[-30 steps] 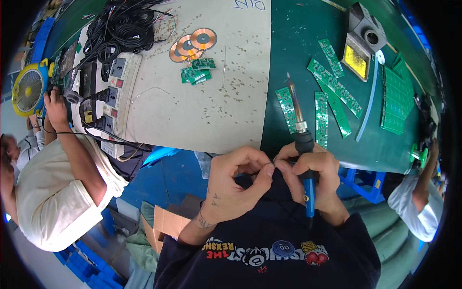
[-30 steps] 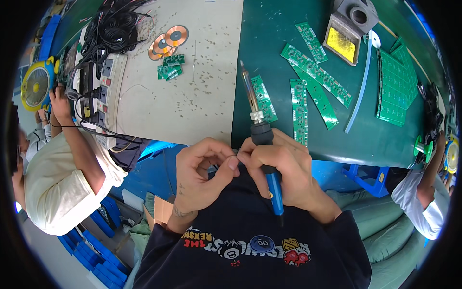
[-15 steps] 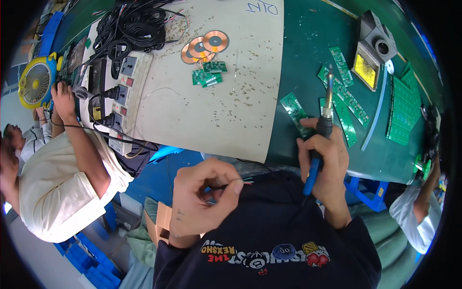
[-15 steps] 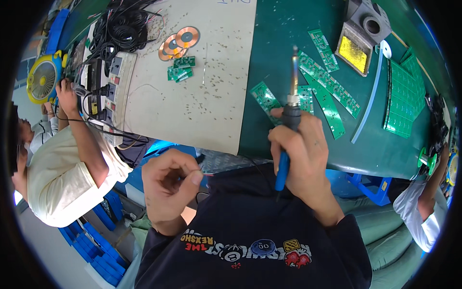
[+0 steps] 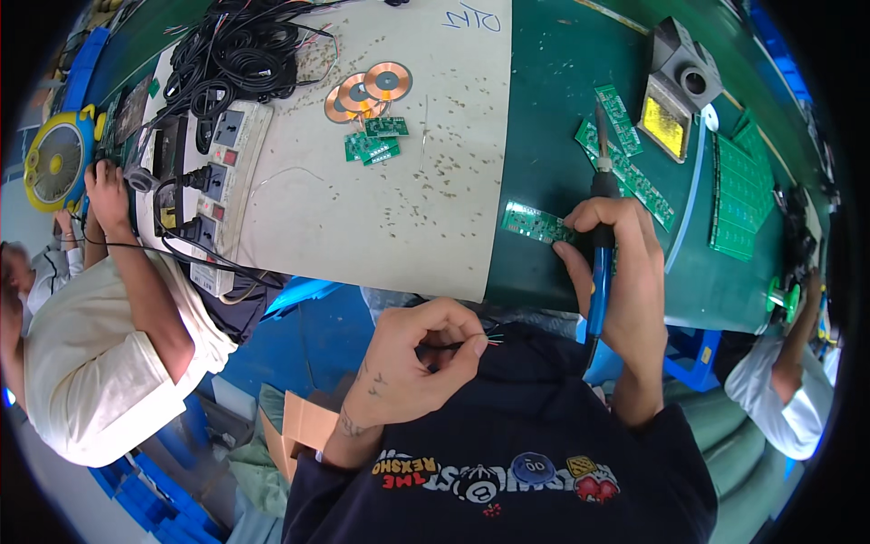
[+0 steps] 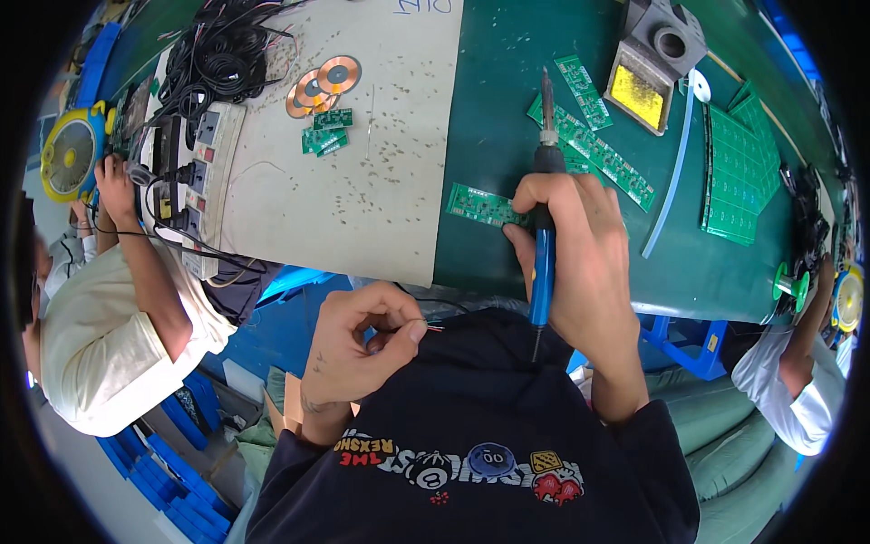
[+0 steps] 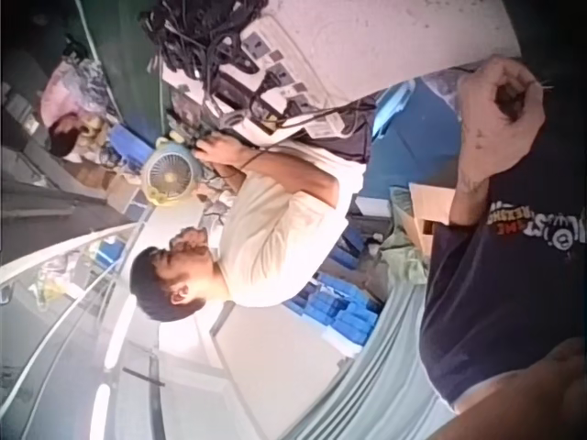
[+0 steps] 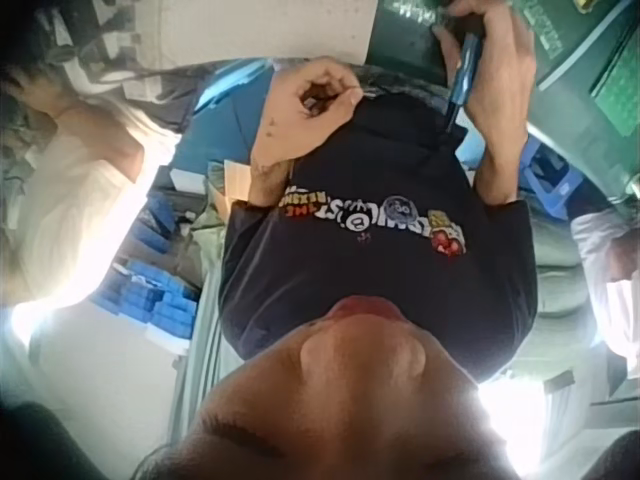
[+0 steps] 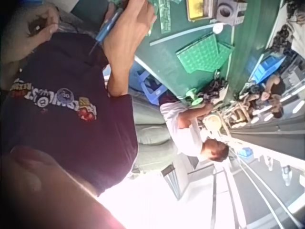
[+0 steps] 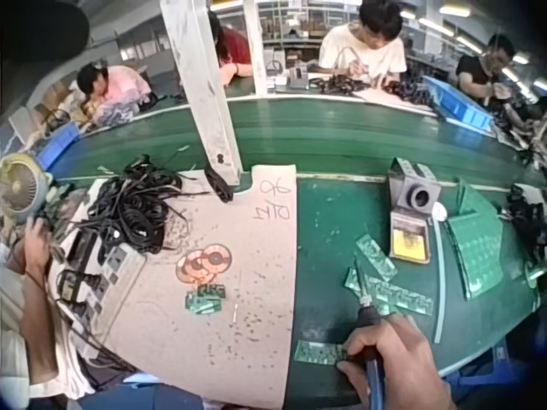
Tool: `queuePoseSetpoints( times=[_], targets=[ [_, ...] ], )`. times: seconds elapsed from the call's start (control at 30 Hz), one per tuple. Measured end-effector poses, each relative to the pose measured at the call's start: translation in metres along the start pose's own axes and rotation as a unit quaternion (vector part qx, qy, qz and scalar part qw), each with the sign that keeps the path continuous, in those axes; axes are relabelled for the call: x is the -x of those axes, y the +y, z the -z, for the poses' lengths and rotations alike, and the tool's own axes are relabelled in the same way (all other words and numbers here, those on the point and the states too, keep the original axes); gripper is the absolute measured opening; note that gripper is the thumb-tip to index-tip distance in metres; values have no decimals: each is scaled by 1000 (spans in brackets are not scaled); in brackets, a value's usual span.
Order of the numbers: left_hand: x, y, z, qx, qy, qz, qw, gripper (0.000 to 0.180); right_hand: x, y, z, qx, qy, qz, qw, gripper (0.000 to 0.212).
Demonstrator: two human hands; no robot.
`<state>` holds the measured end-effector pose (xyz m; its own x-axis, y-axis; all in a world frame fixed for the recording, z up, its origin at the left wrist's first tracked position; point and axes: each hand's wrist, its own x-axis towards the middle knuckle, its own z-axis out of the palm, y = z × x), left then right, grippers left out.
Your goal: The person solders cable wires onto circuit boards using a soldering iron, handling the boards, wires, and coils on the assembly table.
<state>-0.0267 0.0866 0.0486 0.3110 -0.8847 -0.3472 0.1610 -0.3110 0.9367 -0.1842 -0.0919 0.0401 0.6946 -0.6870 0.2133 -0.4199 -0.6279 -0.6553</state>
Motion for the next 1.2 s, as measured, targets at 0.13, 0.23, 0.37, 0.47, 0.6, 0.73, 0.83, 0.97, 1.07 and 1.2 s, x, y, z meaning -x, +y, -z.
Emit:
queuePoseSetpoints(
  times=[0.13,0.23,0.37,0.47,0.6,0.73,0.83,0.97,1.07,1.2],
  targets=[
    [-1,-2,7,-5,-1,1,1000,11,-6,-4,-2,-18,-2,-1,1000,39],
    [7,-7,11,4,3,23,1000,9,-1,-11,-13,-42,27,6,999,40],
    [9,-17,12,30,-13,30,999,8,8,-17,-15,9,-8,8,1000,40],
    [4,-23,6,50,-28,18,998,8,10,-22,-12,24,-9,0,1000,40],
    [3,-24,-1,89,-41,13,995,7,13,-29,-12,-1,-14,-45,999,39],
    [2,-23,4,64,-92,-17,994,7,13,-34,-12,-120,3,-93,988,38],
    [2,-19,4,127,-24,-5,992,5,7,-35,-23,-158,48,-69,984,38],
    [2,-7,-1,211,92,-5,973,5,0,-45,-47,-230,99,-41,967,38],
    [2,-1,-5,292,217,-54,930,5,-5,-50,-56,-310,98,-55,944,35],
    [7,0,0,278,202,-38,938,4,-23,-32,-36,-264,7,30,964,31]
  ],
)
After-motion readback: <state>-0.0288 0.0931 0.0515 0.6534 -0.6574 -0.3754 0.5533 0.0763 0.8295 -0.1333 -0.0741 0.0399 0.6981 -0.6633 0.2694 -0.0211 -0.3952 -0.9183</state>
